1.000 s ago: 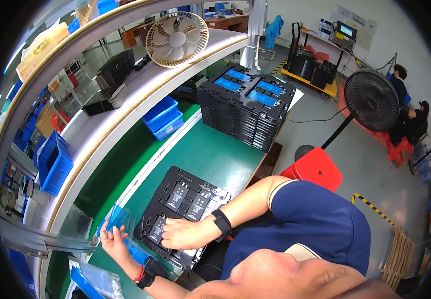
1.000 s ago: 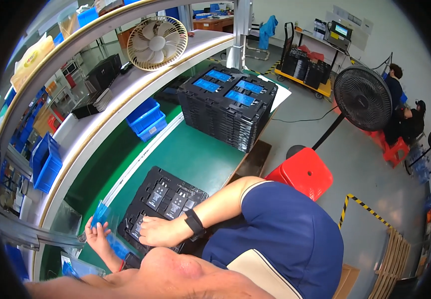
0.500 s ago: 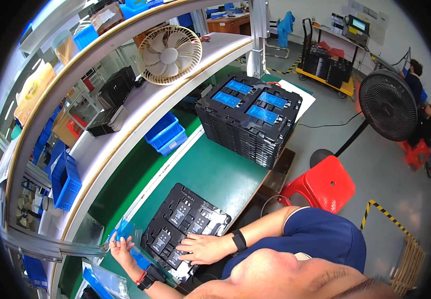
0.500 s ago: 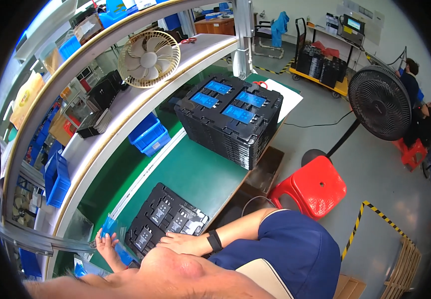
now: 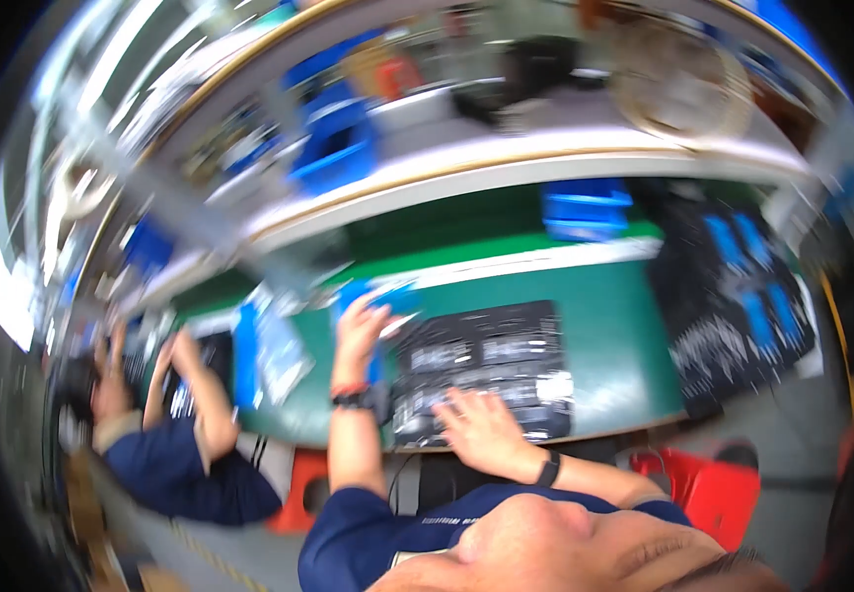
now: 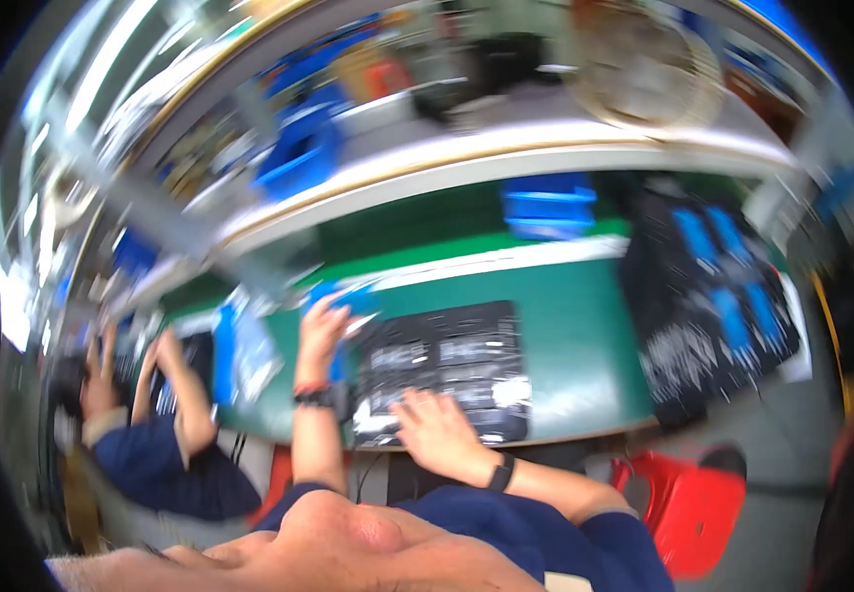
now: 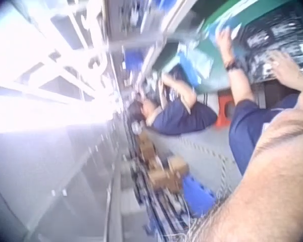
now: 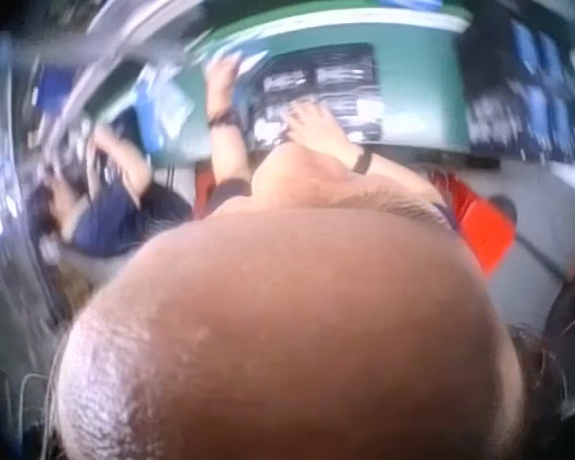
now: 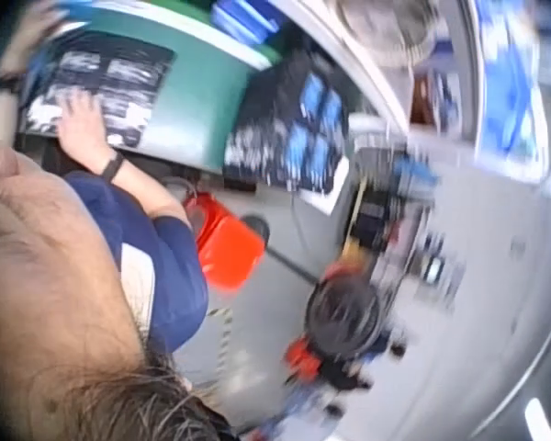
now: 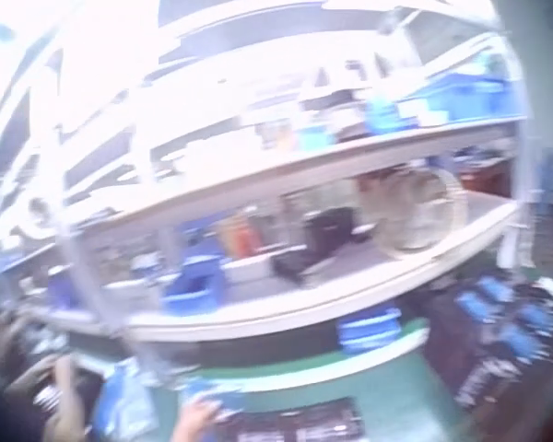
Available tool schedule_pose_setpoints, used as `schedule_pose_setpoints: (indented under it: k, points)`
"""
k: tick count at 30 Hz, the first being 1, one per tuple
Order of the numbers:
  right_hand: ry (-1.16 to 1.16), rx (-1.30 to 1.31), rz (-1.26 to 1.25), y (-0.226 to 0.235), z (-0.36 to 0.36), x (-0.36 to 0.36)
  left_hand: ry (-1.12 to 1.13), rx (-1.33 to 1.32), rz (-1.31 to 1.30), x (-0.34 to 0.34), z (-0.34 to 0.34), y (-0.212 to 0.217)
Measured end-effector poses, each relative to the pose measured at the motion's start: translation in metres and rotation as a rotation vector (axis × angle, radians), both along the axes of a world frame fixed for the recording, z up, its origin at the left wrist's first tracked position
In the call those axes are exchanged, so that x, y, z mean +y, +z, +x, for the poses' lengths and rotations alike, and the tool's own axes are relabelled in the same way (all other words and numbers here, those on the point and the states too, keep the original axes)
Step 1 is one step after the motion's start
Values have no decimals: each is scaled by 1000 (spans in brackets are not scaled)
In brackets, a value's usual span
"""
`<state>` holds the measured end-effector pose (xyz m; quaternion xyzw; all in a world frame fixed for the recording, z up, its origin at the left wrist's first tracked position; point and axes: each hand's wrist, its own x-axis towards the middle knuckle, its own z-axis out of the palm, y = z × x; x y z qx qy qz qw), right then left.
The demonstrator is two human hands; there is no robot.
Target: Applying protective films and labels to battery packs on an assembly line.
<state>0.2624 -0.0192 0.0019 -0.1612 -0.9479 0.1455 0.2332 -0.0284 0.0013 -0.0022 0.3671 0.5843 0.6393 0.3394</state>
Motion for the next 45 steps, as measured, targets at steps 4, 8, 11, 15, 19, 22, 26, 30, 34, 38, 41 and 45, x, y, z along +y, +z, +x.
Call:
schedule_pose_setpoints:
  k: [4,8,11,15,19,22,26,30,34,38,41,45]
  points:
    - [-34,-67,18,1,1,-1,-63,-51,10,6,11,8]
    - [-15,-78,51,0,0,-5,-173,-85,90,0,19,8]
    - [24,21,-52,-4,4,-1,-208,-42,101,-5,29,15]
    - [2,235,-202,16,14,19,-254,2,128,-8,39,20]
    - [-205,270,-178,62,19,44,-374,-12,141,-6,55,24]
    - [-264,278,-221,76,6,53,-495,58,139,-11,66,27]
    - [-196,312,-262,62,-6,63,-590,-15,209,-11,76,24]
    - [-219,385,-299,53,-10,65,-561,28,246,-13,79,29]
    - [-255,414,-361,55,-9,63,-545,53,238,-16,76,32]
    - [-255,396,-312,52,-3,65,-552,38,210,-15,75,32]
    - [-263,434,-274,53,-5,64,-541,52,227,-15,75,30]
    - [-180,500,-176,60,-9,62,-533,44,218,-16,75,31]
